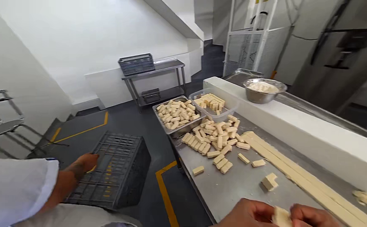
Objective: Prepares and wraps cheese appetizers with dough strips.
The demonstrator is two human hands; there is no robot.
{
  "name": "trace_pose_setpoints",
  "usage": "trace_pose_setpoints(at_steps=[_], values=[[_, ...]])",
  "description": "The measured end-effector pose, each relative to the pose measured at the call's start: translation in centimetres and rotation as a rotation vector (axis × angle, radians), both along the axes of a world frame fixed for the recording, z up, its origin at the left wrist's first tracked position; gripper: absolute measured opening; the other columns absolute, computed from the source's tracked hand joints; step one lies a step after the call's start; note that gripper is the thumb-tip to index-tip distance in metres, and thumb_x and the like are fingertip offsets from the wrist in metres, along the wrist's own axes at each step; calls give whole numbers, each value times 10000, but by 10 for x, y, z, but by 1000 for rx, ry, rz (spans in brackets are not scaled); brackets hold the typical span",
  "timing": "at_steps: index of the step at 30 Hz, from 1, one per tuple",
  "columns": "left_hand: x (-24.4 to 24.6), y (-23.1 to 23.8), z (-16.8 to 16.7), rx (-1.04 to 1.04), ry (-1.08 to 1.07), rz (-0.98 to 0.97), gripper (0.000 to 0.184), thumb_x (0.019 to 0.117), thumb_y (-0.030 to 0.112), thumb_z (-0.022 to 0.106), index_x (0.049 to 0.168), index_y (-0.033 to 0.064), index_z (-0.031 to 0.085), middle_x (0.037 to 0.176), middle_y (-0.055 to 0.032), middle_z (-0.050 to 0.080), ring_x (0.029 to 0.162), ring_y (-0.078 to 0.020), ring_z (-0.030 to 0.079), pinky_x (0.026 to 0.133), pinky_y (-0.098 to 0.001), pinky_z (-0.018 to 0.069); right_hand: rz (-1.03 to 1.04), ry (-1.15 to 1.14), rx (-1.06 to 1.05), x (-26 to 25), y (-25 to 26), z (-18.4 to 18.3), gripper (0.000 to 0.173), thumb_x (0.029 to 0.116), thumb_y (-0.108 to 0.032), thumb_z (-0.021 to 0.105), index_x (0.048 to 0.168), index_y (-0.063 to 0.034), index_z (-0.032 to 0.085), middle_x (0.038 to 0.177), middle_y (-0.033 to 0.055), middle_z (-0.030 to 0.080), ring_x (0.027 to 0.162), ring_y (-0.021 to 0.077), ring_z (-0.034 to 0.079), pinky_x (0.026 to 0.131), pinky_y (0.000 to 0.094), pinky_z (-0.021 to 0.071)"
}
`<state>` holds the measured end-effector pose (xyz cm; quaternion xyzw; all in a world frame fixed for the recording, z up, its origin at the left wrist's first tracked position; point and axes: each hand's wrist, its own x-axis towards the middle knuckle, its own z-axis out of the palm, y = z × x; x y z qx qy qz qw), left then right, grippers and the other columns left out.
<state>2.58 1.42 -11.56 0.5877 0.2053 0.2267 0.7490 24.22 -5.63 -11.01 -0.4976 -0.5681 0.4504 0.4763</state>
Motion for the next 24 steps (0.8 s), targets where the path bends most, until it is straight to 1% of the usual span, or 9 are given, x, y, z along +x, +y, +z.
trace_pose_setpoints(at_steps=[2,6,9,12,14,17,18,20,24], values=[[-6,6,7,-136,6,1,260,972,31,601,1217,-56,614,1057,-58,694,914,-93,669,828,-295,569,23,-16,-34,4,1,5,104,859,-115,751,820,-196,700,712,-183,638,618,-68,554,571,154,459],[-6,2,13,-327,-10,43,389,977,-6,547,1358,-10,469,1062,-54,713,900,-128,708,803,-312,593,-62,-36,-48,1,5,-2,95,821,-198,805,787,-195,716,626,-180,571,540,-78,468,505,140,380],[-5,-1,12,-207,6,126,252,962,-27,580,1211,-53,551,1037,-58,718,909,-118,709,849,-318,590,-129,-45,-62,-5,9,-5,147,801,-233,826,752,-194,693,592,-172,542,509,-71,446,480,145,357],[-7,1,17,-98,106,87,347,856,-16,725,1180,-89,623,1138,-103,629,928,-116,673,858,-294,588,-119,-74,-108,-14,11,-1,311,772,-315,852,642,-210,591,541,-170,471,475,-64,400,459,160,315],[-6,1,16,-134,83,88,307,845,-40,728,1141,-68,652,1044,-70,713,889,-108,704,837,-301,598,-70,-66,-98,-16,12,-1,373,787,-360,850,615,-215,552,529,-170,437,466,-65,373,453,161,288],[-9,5,12,-199,1,62,422,935,-45,605,1351,-71,540,1054,-70,732,945,-145,714,876,-343,593,0,-19,-42,-2,14,-3,226,844,-311,815,732,-196,655,589,-165,529,515,-68,450,484,141,360],[-9,4,13,-207,15,68,405,956,-44,576,1357,-69,526,1066,-81,730,954,-154,716,875,-348,594,-9,-35,-48,0,13,-3,192,852,-287,806,760,-180,675,604,-157,547,525,-62,464,493,146,371],[-9,-1,13,-188,73,51,280,966,-32,578,1243,-71,573,1057,-85,724,944,-145,714,870,-338,594,-50,-99,-80,-7,11,-1,235,836,-303,813,731,-169,651,587,-151,526,512,-55,451,489,157,364],[-10,-1,11,-85,128,-57,282,891,2,694,1154,-81,634,1037,-70,686,860,-107,692,821,-307,598,-37,-157,-101,-18,6,2,470,769,-406,859,577,-200,483,518,-163,376,465,-58,324,459,177,243]])
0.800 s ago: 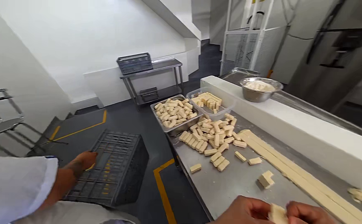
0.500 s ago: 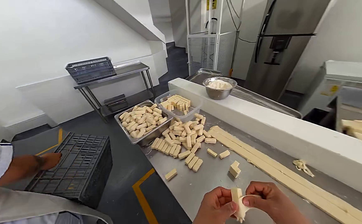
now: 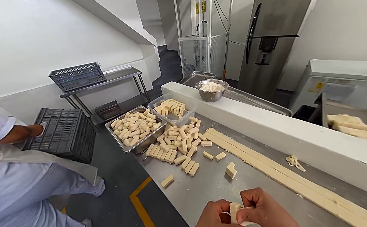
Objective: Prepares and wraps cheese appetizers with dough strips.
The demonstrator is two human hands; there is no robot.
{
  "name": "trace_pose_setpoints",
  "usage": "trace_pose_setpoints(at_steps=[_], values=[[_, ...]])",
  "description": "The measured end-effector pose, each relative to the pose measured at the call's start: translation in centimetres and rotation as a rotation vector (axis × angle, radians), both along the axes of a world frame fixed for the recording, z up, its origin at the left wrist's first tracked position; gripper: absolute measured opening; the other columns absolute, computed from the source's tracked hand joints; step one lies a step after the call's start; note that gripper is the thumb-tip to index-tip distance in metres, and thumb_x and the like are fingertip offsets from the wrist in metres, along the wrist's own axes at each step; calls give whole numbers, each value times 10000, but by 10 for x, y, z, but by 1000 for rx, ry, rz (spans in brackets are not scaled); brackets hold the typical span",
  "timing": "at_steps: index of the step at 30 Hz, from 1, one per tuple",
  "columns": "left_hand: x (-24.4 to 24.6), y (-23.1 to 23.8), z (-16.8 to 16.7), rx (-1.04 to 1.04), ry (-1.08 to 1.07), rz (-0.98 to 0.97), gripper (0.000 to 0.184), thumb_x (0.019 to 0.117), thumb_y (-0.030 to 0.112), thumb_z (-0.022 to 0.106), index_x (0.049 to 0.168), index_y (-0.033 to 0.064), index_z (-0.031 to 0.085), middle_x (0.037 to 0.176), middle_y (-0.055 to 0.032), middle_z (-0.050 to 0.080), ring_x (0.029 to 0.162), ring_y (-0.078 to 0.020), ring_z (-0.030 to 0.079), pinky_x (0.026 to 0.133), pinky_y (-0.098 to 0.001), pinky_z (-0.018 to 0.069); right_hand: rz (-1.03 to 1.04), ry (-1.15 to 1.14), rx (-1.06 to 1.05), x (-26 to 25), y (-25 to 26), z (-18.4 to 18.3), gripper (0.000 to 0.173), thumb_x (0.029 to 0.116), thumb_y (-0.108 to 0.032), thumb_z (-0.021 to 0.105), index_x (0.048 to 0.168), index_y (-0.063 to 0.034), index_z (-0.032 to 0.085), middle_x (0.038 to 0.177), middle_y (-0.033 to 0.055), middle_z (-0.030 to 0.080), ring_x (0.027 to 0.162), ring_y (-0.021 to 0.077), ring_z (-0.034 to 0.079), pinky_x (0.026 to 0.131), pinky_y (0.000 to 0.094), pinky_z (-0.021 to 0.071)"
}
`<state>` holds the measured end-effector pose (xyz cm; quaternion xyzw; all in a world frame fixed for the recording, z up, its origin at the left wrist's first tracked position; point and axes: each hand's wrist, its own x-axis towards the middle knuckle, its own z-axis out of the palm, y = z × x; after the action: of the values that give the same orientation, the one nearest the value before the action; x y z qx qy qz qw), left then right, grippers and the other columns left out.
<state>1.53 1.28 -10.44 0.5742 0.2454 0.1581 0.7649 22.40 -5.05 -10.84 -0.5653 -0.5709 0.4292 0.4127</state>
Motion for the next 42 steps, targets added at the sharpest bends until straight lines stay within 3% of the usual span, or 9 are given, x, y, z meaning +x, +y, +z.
trace_pose_setpoints(at_steps=[4,10,14,19,24,29,33,39,42], values=[[-3,0,-1,-52,-76,20,380,952,-10,606,1323,-71,555,1080,-96,727,946,-164,717,853,-347,598,91,61,25,20,-3,-6,260,843,-345,822,742,-162,668,586,-155,515,513,-69,430,480,141,336],[2,-3,-2,-42,-57,0,310,885,-32,684,1189,-62,631,1034,-46,707,884,-107,702,839,-316,602,-3,10,51,9,-8,-4,497,768,-468,855,568,-214,477,513,-170,367,460,-73,310,445,160,222],[0,-4,-1,-98,-117,28,349,961,-29,582,1308,-64,558,1072,-90,732,972,-176,723,875,-363,602,78,67,100,22,-9,-8,293,828,-397,834,745,-172,667,602,-156,520,527,-83,430,483,123,330],[-2,-3,-4,-6,-97,-41,386,888,-29,671,1270,-62,623,1135,-58,662,942,-98,678,854,-296,591,36,13,112,7,-9,0,489,763,-484,860,588,-194,508,525,-170,393,476,-88,332,450,140,234],[-5,-4,-1,-97,-138,-4,322,949,-14,604,1269,-35,570,1054,-54,729,935,-144,719,838,-336,603,163,74,139,22,-11,-4,292,853,-387,817,756,-155,669,611,-148,516,535,-89,422,482,112,318],[-2,-7,-7,-39,-136,-37,331,864,-45,690,1193,-58,646,1087,-34,686,926,-91,686,857,-298,590,84,21,94,11,-11,2,498,780,-504,843,581,-193,509,512,-166,383,461,-88,322,436,137,223],[-3,-5,-2,-126,-183,-7,428,933,-41,629,1352,-65,546,1049,-71,742,946,-170,729,880,-360,601,172,90,84,30,-13,1,279,860,-396,809,750,-174,681,602,-151,536,524,-87,450,474,109,343],[0,-6,-7,-42,-130,-18,243,882,-16,682,1122,-47,664,1054,-19,665,915,-82,674,848,-288,588,77,-18,12,16,-10,6,500,773,-528,837,576,-203,512,500,-161,396,449,-75,349,430,147,248],[-1,-6,-4,-71,-126,53,344,910,-40,651,1252,-65,622,1033,-52,741,916,-120,717,863,-323,596,186,82,24,27,-9,1,280,870,-392,799,749,-175,671,591,-153,532,519,-80,458,476,118,354]])
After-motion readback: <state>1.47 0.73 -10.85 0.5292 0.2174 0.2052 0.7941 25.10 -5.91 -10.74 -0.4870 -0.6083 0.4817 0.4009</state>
